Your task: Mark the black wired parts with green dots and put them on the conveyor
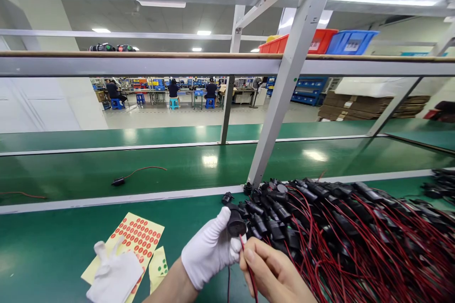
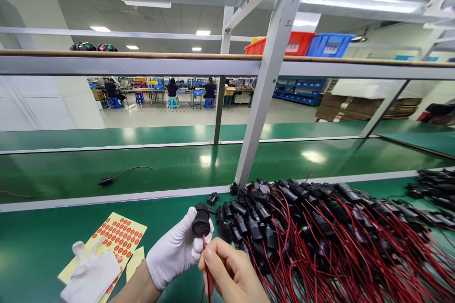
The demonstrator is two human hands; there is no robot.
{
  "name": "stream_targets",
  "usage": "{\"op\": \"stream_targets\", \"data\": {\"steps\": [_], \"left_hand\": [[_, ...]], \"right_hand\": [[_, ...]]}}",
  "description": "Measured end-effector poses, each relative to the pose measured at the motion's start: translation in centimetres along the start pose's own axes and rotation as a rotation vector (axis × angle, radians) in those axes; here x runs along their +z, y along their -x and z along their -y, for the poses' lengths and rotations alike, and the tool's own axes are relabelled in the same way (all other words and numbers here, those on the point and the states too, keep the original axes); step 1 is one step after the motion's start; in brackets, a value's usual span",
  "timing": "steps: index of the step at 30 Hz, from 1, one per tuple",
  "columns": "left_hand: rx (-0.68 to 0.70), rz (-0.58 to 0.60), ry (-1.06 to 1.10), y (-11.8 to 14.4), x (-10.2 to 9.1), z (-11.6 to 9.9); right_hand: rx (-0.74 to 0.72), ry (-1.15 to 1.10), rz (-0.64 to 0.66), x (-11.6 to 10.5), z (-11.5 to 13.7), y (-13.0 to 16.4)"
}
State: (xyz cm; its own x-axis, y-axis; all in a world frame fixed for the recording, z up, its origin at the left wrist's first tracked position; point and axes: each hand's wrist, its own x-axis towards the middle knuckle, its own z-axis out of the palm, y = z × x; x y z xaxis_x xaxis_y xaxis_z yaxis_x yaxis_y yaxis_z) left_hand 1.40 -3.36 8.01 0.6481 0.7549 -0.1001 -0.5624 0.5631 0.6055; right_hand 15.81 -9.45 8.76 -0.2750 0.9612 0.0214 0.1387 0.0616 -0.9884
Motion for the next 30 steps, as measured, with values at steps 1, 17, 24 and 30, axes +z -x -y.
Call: {"op": "stream_targets", "data": {"steps": [1, 17, 24, 30], "left_hand": [[0.076, -0.021, -0.097, 0.2, 0.4, -0.3], [0.674, -0.253, -1.303, 1.8, 2.6, -0.1], [0.492, -0.285, -1.322, 1.2, 2.1, 0.6], [0.067, -0.031, -0.705, 0.8, 2.4, 1.3]], "right_hand": [[-0.055, 0.074, -0.028, -0.1, -0.2, 0.0], [-1.082, 0.896, -0.353, -4.3, 1.9, 0.1], [-0.946, 0.924, -0.355, -4.0, 1.3, -0.3], [-0.571, 0.563, -0.290, -4.4, 0.8, -1.0]]}}
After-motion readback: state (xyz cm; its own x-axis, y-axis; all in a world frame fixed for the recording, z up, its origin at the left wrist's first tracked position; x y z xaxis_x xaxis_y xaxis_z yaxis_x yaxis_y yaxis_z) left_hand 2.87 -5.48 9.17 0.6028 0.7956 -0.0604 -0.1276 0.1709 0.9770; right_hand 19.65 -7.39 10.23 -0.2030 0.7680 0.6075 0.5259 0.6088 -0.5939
